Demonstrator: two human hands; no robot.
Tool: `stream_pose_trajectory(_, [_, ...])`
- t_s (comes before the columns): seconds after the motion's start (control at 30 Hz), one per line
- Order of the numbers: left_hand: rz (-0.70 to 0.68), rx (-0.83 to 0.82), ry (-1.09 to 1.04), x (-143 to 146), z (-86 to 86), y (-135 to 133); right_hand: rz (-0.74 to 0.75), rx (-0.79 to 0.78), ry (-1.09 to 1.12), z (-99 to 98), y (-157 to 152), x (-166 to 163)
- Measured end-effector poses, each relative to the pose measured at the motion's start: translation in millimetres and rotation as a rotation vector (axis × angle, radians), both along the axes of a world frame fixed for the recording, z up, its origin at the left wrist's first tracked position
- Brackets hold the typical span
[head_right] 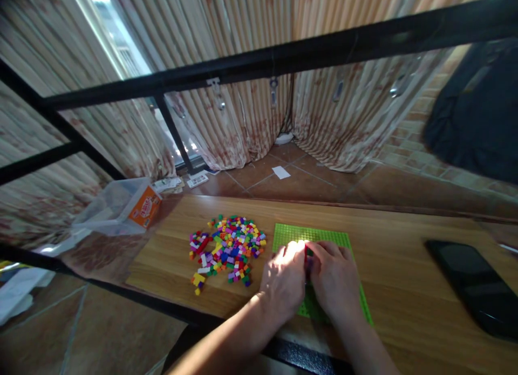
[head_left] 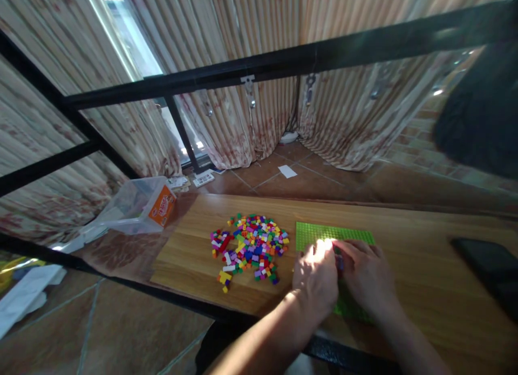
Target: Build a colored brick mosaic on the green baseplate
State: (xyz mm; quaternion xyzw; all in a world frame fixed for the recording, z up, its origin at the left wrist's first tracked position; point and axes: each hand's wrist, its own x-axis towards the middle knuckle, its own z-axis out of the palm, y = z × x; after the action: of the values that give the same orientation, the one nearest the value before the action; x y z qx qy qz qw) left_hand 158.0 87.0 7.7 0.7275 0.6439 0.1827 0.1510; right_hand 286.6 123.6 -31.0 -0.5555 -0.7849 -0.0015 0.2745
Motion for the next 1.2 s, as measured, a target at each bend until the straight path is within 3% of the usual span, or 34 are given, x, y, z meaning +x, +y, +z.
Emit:
stream_pose_trajectory(0.2, [0.015, -0.013, -0.03, 1, 0.2, -2, 0.016, 0.011, -0.012, 2.2, 0, 0])
stream_pose_trajectory(0.4, [-0.01, 0.076, -0.181, -21, -2.2, -4, 0.004, 0.003, 0.01, -0.3, 2, 3])
stream_pose_trajectory(0.5, [0.095, 0.146, -0.194, -54, 5.0, 5, -0.023, -0.015, 0.037, -1.9, 4, 4])
stream_pose_trajectory(0.7, [0.6, 0.062, -0.122, -161, 25.6, 14, -0.02, -0.06, 0.033, -2.6, 7, 8])
stream_pose_trajectory(0.8, [0.622, -0.085, -0.072, -188, 25.2, 9, -0.019, -0.073, 0.044, -2.0, 8, 9])
stream_pose_trajectory(1.03, [0.535, -0.155, -0.026, -186, 16.5, 9, -0.019, -0.09, 0.06, 1.4, 8, 8])
stream_pose_trajectory(1.2, [0.57, -0.123, -0.195, -195, 15.9, 12, -0.021, -0.094, 0.122, 2.6, 10, 8])
